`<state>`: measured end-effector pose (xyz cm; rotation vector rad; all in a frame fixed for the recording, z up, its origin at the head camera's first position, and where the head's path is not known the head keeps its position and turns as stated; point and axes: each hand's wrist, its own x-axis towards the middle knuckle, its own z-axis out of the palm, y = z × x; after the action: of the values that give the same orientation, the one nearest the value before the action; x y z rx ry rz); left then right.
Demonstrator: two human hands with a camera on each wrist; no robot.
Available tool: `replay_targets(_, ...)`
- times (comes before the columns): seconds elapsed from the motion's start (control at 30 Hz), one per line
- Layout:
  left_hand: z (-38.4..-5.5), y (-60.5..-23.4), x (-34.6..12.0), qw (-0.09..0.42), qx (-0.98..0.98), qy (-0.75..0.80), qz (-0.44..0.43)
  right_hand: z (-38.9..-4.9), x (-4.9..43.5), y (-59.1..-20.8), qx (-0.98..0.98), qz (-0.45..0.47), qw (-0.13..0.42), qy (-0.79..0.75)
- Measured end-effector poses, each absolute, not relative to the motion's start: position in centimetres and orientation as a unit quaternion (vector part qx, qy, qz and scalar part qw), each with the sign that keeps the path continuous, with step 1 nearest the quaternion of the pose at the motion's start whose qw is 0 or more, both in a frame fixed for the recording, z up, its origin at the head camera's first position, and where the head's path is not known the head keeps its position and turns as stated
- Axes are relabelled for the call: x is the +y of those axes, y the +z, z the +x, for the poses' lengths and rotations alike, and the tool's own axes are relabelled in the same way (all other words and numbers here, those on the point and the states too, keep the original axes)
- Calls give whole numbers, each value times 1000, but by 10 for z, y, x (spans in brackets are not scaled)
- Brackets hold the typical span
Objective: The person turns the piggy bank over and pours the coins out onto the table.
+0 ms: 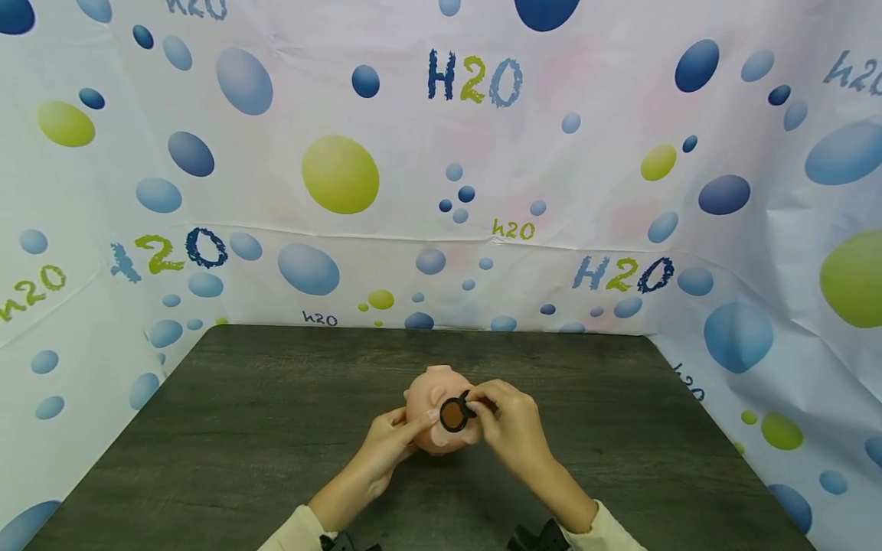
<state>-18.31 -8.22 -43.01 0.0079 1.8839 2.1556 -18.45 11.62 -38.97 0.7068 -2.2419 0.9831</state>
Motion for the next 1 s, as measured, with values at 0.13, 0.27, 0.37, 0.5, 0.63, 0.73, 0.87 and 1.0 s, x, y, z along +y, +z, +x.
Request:
replay_targets(0.13, -184, -432, -84, 134, 658, 741, -1, -186, 123, -389, -848, 249, 286, 370)
replay_targets(0.27, -184, -433, -85, 131, 661, 739, -3, -188, 132, -390, -855, 231, 283, 369)
replay_targets(0.37, -183, -433, -86, 132, 661, 738, -2, -190, 140, -392, -862, 213, 276, 367)
replay_targets(0.5, -183, -433, -87, 133, 664, 736, -4, -194, 153, -397, -876, 180, 254, 369)
replay_targets(0.63, -182, -432, -88, 136, 665, 735, -5, -199, 169, -404, -888, 146, 229, 372)
replay_targets(0.73, -182, -432, -89, 141, 661, 737, -2, -203, 182, -411, -898, 122, 213, 366)
replay_targets(0.87, -181, -432, -91, 146, 654, 743, 1, -210, 197, -421, -912, 96, 186, 353)
replay_targets(1.0, -182, -432, -91, 145, 651, 745, 6, -219, 211, -432, -926, 77, 162, 333)
